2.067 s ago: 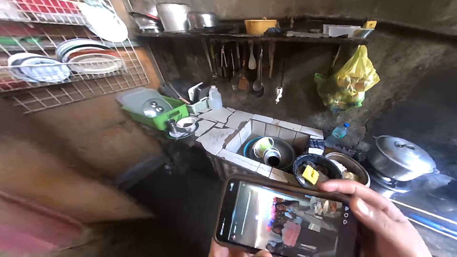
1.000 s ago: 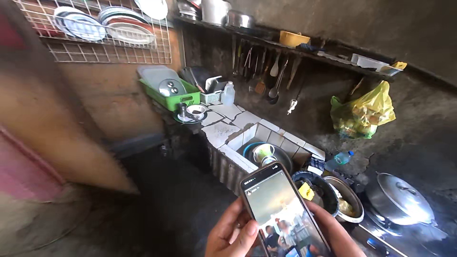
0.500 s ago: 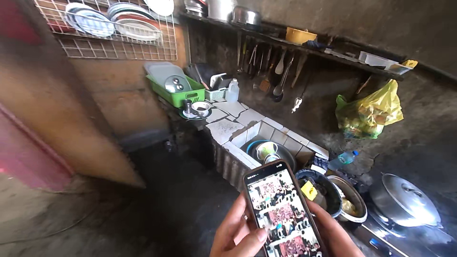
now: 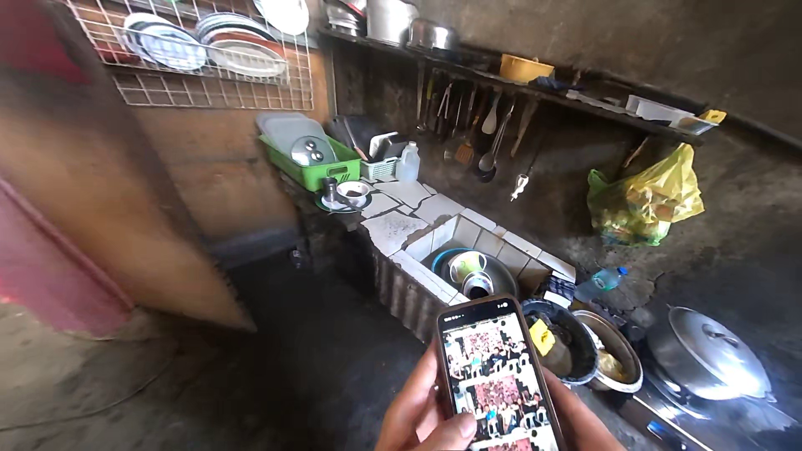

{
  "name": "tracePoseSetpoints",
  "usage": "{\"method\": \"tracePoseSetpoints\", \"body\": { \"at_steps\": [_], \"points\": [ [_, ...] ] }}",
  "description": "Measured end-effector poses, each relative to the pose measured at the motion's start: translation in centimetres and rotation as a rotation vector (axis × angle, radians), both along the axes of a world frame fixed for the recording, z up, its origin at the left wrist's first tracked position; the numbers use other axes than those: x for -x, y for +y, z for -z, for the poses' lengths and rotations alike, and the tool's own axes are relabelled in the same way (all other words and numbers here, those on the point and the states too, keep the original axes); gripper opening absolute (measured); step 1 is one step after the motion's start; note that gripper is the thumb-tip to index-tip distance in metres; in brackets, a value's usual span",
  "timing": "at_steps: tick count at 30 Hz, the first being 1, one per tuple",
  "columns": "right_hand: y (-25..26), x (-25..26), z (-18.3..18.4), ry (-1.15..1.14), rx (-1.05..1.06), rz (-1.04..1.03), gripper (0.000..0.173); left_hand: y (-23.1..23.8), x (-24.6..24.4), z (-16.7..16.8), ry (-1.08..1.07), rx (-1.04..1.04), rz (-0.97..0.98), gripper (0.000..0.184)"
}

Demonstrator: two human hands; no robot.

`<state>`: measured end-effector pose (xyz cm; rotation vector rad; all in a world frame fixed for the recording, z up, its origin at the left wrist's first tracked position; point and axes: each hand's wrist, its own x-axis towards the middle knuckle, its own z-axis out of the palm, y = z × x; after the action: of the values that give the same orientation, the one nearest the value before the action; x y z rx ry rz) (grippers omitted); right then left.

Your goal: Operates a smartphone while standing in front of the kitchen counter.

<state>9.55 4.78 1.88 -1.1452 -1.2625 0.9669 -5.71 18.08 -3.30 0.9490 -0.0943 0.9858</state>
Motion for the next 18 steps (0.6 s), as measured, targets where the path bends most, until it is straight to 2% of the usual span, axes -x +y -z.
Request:
{"method": "tracePoseSetpoints", "body": {
  "at_steps": [5, 12, 18],
  "points": [
    [-0.7, -0.3, 0.1, 0.008, -0.003, 0.007, 0.086, -0.4, -0.1, 0.2, -0.026, -0.012, 0.017, 0.064],
    [-1.0, -0.6, 0.7, 0.078, -0.029, -0.022, 0.074, -1.2, 0.1, -0.1, -0.010, 0.005, 0.028, 0.066],
    [-1.7, -0.8, 0.4, 0.160, -0.027, -0.048, 0.072, -1.5, 0.1, -0.2, -0.073, 0.076, 0.136, 0.065]
  ]
}}
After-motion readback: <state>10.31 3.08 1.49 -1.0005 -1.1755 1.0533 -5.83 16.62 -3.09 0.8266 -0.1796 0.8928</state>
